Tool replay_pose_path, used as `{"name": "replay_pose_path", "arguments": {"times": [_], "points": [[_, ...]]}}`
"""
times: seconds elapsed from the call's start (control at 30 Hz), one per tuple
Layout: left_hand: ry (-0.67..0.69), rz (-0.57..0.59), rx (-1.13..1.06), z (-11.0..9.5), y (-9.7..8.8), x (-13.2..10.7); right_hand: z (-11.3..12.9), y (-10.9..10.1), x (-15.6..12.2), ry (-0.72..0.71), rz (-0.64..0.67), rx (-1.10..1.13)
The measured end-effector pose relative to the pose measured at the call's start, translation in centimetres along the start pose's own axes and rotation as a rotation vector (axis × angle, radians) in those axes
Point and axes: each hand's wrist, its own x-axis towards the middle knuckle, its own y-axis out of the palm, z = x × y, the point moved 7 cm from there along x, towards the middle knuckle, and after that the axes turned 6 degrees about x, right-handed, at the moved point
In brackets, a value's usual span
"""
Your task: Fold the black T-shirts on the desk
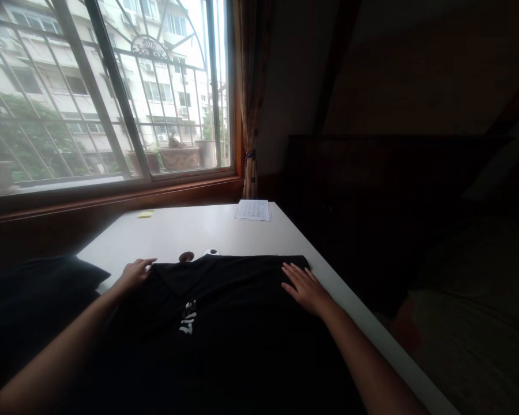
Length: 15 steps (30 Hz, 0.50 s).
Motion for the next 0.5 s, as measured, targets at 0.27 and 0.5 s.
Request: {"name": "replay_pose_path", "arguments": {"times": [0.27,0.5], "points": [[-0.048,-0.021,-0.052,2.3,0.9,0.5,0.1,0.0,0.5,-0.009,-0.004,0.005],[-0.284,-0.111,0.087,6.3,0.9,-0.8,2.3,0.7,3.1,-0.099,0.014,0.012]]}}
